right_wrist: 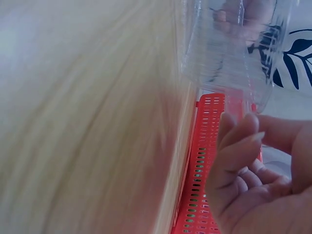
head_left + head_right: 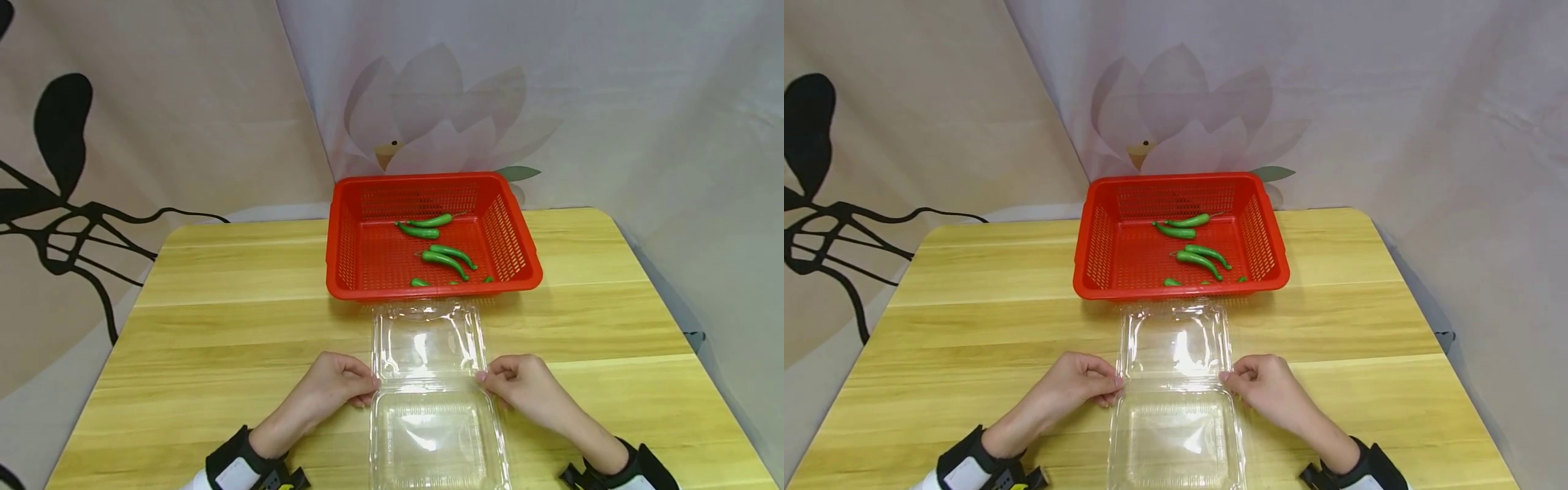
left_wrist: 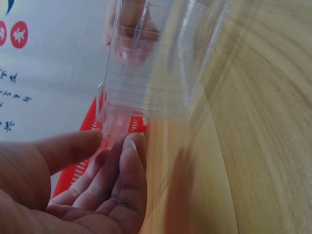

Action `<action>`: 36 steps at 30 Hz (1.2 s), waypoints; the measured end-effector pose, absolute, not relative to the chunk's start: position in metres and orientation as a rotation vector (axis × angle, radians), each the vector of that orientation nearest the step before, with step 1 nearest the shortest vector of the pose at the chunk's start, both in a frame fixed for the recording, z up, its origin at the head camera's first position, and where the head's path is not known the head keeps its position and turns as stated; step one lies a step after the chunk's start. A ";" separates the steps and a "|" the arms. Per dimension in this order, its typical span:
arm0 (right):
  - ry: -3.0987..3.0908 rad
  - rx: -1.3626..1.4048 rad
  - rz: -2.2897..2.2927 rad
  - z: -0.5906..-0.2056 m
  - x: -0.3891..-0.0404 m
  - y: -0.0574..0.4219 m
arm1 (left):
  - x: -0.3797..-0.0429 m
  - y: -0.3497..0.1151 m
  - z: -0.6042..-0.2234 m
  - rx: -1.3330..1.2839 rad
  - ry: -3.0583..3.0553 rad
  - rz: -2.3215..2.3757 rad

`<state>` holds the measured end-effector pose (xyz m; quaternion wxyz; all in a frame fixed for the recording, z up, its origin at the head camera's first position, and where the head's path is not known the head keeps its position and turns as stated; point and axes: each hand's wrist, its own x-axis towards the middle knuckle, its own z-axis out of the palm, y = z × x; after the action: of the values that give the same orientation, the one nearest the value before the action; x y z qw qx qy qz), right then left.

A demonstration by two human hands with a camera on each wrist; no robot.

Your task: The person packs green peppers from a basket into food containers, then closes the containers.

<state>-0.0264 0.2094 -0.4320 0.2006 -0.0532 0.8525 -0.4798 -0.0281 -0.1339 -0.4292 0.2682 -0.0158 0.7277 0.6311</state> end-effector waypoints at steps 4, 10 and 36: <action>2.358 -0.158 -1.355 -0.431 -0.024 0.210 | -0.026 -0.134 -0.429 -0.051 1.956 1.702; 2.345 -0.187 -1.358 -0.432 -0.022 0.212 | -0.023 -0.134 -0.428 -0.042 1.949 1.699; 2.454 -0.275 -1.424 -0.434 -0.033 0.195 | -0.020 -0.137 -0.433 -0.115 2.009 1.737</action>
<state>-0.0333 0.1953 -0.4338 0.1449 -0.0955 0.8518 -0.4943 -0.0198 -0.1365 -0.4333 0.2391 -0.0421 0.7339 0.6344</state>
